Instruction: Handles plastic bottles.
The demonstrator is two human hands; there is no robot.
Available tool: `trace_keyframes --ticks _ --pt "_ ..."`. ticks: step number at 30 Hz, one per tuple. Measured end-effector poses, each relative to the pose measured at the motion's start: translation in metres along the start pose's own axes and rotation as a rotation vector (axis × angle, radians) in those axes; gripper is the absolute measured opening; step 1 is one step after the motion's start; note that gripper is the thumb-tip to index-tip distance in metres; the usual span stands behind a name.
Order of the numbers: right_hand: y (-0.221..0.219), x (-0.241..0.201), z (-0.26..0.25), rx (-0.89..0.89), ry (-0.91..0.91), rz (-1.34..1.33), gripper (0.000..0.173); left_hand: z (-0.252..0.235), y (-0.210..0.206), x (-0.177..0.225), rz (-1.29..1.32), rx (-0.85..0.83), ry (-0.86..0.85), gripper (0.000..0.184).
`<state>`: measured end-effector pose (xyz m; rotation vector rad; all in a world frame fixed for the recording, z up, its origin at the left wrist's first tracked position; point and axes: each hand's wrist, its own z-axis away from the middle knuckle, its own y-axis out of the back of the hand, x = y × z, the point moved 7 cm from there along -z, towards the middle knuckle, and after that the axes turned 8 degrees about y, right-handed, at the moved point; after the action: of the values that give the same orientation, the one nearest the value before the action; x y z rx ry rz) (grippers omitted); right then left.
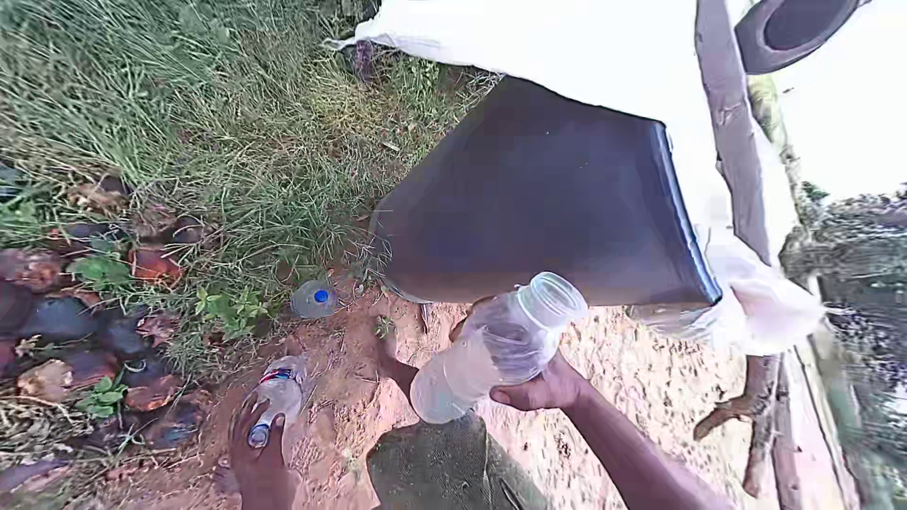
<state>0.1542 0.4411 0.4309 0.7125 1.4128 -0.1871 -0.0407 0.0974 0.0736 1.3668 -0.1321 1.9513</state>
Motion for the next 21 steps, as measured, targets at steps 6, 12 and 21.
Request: trace_keyframes --ticks 6,12,21 --pt "0.182 -0.18 0.033 0.444 0.268 0.314 0.049 0.052 0.048 0.13 -0.015 0.006 -0.079 0.056" --pt "0.269 -0.188 0.05 0.667 0.16 -0.152 0.039 0.07 0.064 0.19 -0.136 -0.037 -0.087 0.052" --pt "0.248 -0.146 0.117 0.877 -0.128 0.365 0.105 0.076 0.061 0.248 -0.051 -0.066 -0.12 0.048"
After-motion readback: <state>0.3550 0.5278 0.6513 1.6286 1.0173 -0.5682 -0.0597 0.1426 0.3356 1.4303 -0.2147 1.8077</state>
